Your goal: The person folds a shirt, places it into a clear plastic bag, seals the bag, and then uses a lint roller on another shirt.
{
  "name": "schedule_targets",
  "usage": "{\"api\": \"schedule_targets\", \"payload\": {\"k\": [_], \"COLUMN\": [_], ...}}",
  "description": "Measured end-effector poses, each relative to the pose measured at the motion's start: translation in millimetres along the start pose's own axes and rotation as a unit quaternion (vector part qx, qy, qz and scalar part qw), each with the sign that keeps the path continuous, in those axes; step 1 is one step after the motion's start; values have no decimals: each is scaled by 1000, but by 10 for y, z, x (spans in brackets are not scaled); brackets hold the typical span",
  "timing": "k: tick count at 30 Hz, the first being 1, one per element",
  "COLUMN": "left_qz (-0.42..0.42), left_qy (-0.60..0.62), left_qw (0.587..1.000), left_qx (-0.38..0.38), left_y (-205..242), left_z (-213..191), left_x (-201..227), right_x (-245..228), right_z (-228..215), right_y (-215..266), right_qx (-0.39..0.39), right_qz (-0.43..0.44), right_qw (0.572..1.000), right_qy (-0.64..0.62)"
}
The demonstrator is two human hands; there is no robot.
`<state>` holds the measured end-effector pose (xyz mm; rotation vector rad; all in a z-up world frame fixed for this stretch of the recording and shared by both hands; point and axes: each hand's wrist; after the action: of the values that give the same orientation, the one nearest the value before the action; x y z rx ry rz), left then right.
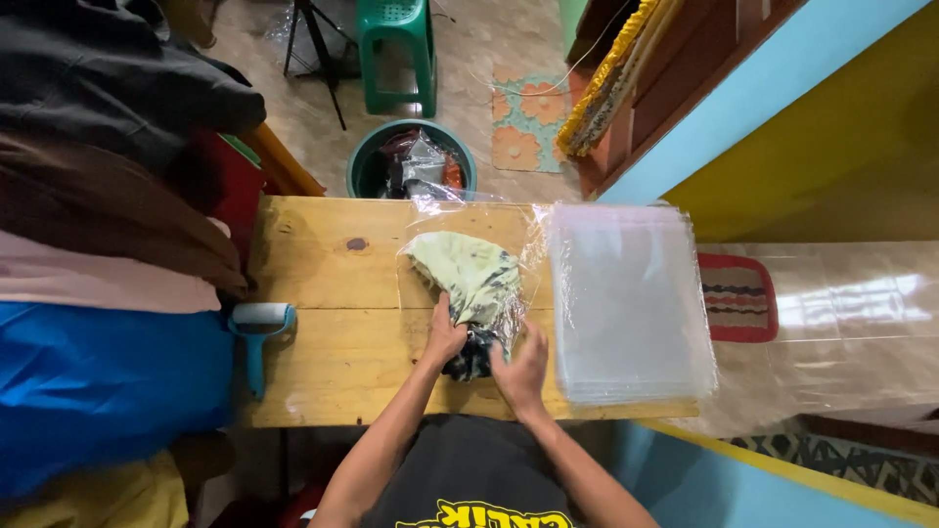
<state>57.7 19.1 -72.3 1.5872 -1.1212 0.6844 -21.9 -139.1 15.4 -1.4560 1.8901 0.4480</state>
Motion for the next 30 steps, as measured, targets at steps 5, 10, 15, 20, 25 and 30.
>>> {"api": "schedule_targets", "payload": {"k": [5, 10, 15, 20, 25, 30], "left_qz": [47, 29, 58, 125, 68, 84], "left_qy": [10, -26, -138, -275, 29, -31], "left_qw": [999, 999, 984, 896, 982, 979], "left_qx": [2, -13, 92, 326, 174, 185], "left_y": [252, 332, 270, -199, 121, -124], "left_z": [-111, -220, -49, 295, -167, -73], "left_x": [260, 370, 395, -149, 241, -196], "right_x": [-562, -417, -585, -493, -486, 10], "right_z": [592, 1218, 898, 610, 57, 7], "right_y": [-887, -1279, -854, -484, -402, -295], "right_qx": [23, -46, -38, -6, -27, -233], "right_qz": [-281, -403, -479, -520, -424, -81], "right_qw": [952, 894, 865, 844, 904, 967], "right_qy": [116, 189, 142, 130, 40, 67]}}
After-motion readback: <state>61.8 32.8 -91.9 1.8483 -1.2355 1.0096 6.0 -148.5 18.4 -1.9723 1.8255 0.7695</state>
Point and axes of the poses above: each hand's wrist, its own y-axis away from the middle knuckle, its own z-axis out of the palm, x = y × z, and after that the axes turned 1 degree about x, right-handed
